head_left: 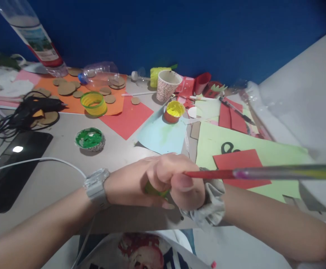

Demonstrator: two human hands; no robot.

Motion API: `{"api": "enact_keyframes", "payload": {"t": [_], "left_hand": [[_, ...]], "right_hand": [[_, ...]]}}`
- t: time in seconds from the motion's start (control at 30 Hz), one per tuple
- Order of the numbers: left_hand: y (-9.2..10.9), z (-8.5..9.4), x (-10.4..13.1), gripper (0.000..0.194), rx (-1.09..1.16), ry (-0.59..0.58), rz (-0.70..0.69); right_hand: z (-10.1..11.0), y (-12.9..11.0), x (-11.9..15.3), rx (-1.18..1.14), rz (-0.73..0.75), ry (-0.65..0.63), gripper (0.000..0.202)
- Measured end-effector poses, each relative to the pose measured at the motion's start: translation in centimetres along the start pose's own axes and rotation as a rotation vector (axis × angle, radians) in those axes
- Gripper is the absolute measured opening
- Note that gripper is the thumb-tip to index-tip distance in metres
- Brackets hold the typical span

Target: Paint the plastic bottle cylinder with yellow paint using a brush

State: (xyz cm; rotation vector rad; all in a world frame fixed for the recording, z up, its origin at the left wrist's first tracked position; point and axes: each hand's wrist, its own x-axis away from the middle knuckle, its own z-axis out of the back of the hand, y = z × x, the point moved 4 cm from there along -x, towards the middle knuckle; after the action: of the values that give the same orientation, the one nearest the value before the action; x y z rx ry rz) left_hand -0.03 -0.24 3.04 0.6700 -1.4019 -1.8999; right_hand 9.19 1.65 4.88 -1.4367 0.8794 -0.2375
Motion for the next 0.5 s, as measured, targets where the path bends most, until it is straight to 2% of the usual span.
{"api": "enact_keyframes", "payload": {"t": [0.1, 0.23, 0.43, 0.5], "left_hand": [[0.1, -0.3, -0.1, 0.021, -0.043, -0.073, -0.054], [-0.5, -0.8, -0.2, 0.028, -0.047, -0.11, -0.08], [-1.2, -0.8, -0.1, 0.025, -0.078, -0.067, -0.039], [-1.2, -0.7, -0.1, 0.034, -0.092, -0.048, -0.037]], "right_hand": [[0.3, -0.2, 0.1, -0.005, -0.062, -0.015, 0.04], [1.0, -0.4, 0.6, -0.065, -0.033, 0.058, 0.044], [1.3, -0.3, 1.3, -0.086, -0.02, 0.088, 0.042], [1.4, -0.3, 1.5, -0.103, 0.0, 0.093, 0.042]]}}
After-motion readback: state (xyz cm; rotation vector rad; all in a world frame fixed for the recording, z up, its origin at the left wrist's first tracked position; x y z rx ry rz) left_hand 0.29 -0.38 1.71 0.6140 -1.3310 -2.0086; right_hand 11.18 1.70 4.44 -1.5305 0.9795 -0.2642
